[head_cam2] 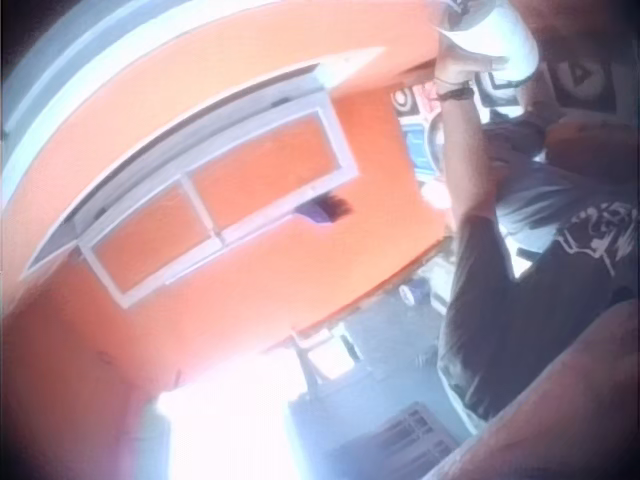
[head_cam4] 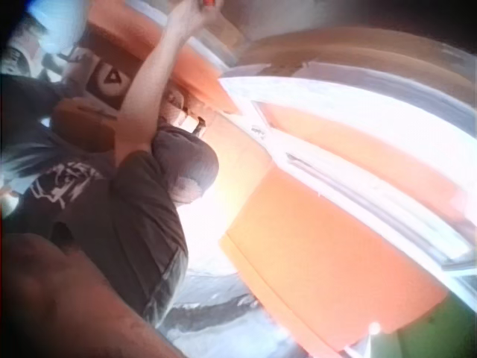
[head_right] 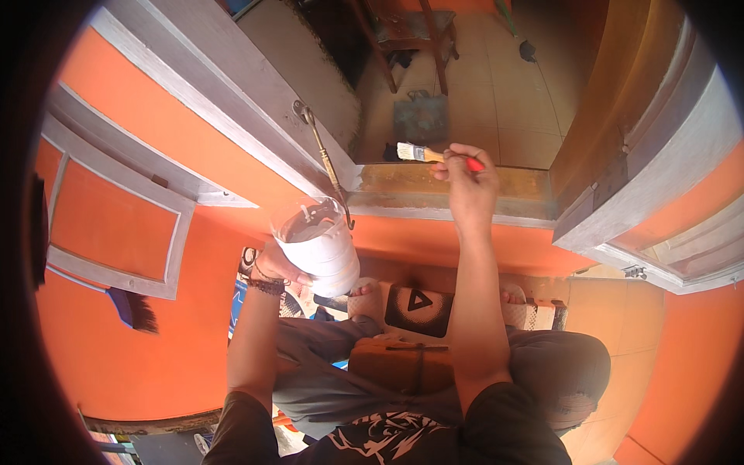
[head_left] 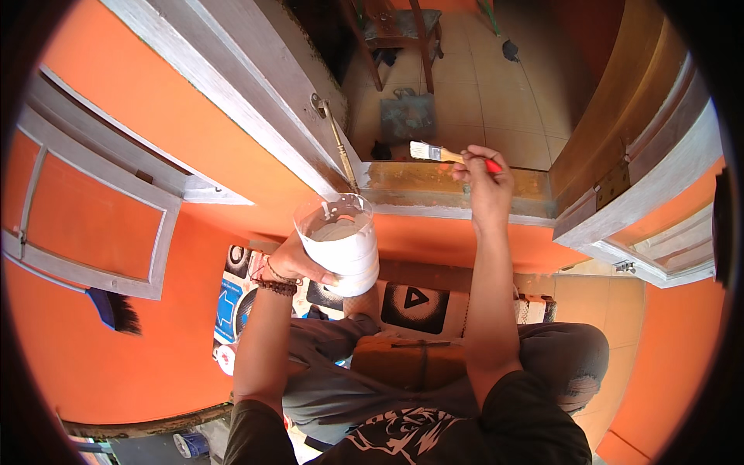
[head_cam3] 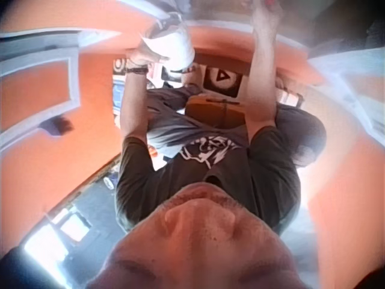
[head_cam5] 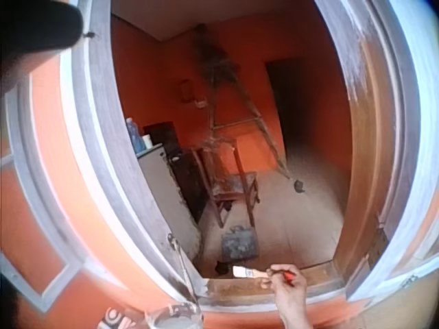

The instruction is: The person paints a wooden door frame white using a paintbrush and a small container of paint. They repeatedly dip the brush into the container and apply paint to the frame edges and corners.

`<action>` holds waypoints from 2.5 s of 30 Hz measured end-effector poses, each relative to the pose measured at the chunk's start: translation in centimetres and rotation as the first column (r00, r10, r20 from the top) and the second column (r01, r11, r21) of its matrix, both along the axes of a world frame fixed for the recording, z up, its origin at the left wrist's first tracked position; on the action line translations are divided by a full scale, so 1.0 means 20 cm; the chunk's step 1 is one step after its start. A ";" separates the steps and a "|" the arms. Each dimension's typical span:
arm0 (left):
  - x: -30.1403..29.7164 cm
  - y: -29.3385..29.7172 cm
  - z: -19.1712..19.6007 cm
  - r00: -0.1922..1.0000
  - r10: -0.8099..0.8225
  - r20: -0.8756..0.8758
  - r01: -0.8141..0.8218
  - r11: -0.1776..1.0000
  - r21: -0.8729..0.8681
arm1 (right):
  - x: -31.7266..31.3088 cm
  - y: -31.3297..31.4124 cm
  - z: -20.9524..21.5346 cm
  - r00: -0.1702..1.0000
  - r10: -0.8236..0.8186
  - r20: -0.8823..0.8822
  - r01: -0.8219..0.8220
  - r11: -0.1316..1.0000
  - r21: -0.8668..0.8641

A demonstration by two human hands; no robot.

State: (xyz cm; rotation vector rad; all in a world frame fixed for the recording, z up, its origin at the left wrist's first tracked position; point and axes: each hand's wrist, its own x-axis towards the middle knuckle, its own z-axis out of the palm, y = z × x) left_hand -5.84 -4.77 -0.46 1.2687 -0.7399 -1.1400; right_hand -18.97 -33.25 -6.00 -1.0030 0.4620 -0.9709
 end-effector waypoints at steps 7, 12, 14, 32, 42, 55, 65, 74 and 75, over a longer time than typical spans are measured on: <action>-0.14 -0.11 -0.05 0.999 -0.010 0.031 0.010 1.000 -0.008 | -0.28 -0.10 0.14 0.986 -0.039 0.162 0.027 0.997 0.076; -0.22 -0.07 -0.02 0.984 -0.029 0.176 0.035 0.999 -0.030 | -0.30 -0.12 0.18 0.963 -0.026 0.268 -0.015 0.989 0.149; -0.24 -0.04 0.01 0.970 -0.072 0.232 0.082 0.996 -0.032 | -0.30 -0.12 0.20 0.956 -0.025 0.292 -0.035 0.980 0.197; -0.30 0.30 0.46 0.971 0.043 0.235 0.025 0.960 -0.280 | 0.44 0.17 0.06 0.740 -0.040 -0.672 -0.478 0.671 -0.567; -0.16 0.44 0.43 0.900 0.182 0.396 -0.019 0.924 -0.383 | 0.42 0.25 0.26 0.549 0.147 -0.822 -0.728 0.569 -0.384; -0.10 0.45 0.43 0.939 0.211 0.273 -0.094 0.917 -0.387 | 0.26 0.08 0.81 0.389 0.378 -0.841 -0.879 0.426 -0.215; -0.10 0.41 0.41 0.960 0.223 0.169 -0.170 0.944 -0.283 | 0.43 -0.01 1.27 0.357 -0.699 -0.620 -0.934 -0.259 -0.245; -0.13 0.42 0.46 0.976 0.197 0.089 -0.172 0.957 -0.232 | 0.70 -0.30 0.89 0.707 -0.600 -0.376 -0.670 -0.395 -0.629; -0.12 0.41 0.44 0.976 0.194 0.102 -0.166 0.958 -0.233 | 0.71 -0.35 0.80 0.727 -0.567 -0.388 -0.642 -0.357 -0.679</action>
